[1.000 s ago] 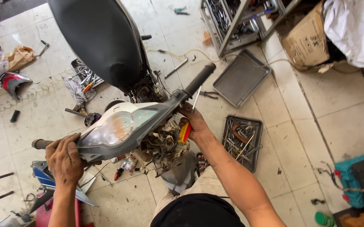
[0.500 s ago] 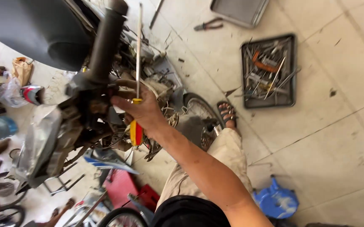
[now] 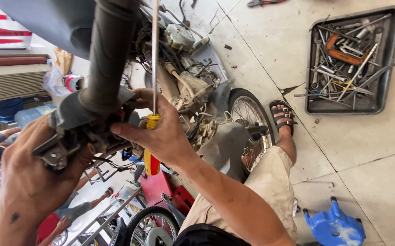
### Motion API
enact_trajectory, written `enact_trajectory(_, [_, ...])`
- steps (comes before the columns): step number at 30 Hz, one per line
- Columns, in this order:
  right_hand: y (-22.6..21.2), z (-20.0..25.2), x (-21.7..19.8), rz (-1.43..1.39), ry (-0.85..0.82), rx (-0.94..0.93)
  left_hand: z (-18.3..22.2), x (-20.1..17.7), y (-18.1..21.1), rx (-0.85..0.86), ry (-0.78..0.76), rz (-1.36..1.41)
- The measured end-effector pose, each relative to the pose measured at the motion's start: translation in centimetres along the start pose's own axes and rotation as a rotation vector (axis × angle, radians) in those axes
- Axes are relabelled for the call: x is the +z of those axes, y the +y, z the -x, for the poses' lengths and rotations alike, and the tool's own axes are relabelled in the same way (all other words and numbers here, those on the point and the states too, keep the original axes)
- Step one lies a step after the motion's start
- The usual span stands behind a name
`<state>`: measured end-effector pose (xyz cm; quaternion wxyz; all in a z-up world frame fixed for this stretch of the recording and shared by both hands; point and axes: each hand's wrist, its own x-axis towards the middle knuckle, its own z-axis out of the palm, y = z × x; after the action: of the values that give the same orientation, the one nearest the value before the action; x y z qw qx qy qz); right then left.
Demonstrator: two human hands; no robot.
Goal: Removing the front fairing of a motorcycle using a screwdriver
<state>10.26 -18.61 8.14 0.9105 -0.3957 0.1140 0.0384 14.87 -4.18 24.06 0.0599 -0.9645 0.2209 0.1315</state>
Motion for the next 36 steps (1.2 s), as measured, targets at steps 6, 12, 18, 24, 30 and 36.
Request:
enact_trajectory(6, [0.9,-0.1,0.9,0.014,0.069,-0.035,-0.3,-0.1,0.3,0.005,0.016,0.076])
enact_trajectory(12, [1.5,-0.1,1.3,-0.244,0.066,0.076,-0.6,-0.1,0.5,0.006,0.018,0.141])
enact_trajectory(18, [1.8,0.8,1.7,-0.140,0.123,-0.007,-0.5,0.1,0.2,0.038,0.047,0.163])
enact_trajectory(24, [5.9,1.9,1.3,0.156,0.397,-0.535,-0.8,0.0,0.8,0.046,0.084,0.162])
enact_trajectory(30, [4.7,0.4,-0.1,0.676,0.229,-0.749,-0.6,0.3,0.3,0.022,0.069,0.148])
enact_trajectory(36, [1.6,-0.5,-1.1,0.900,0.127,-0.677,-0.5,0.6,0.0,0.065,0.112,0.163])
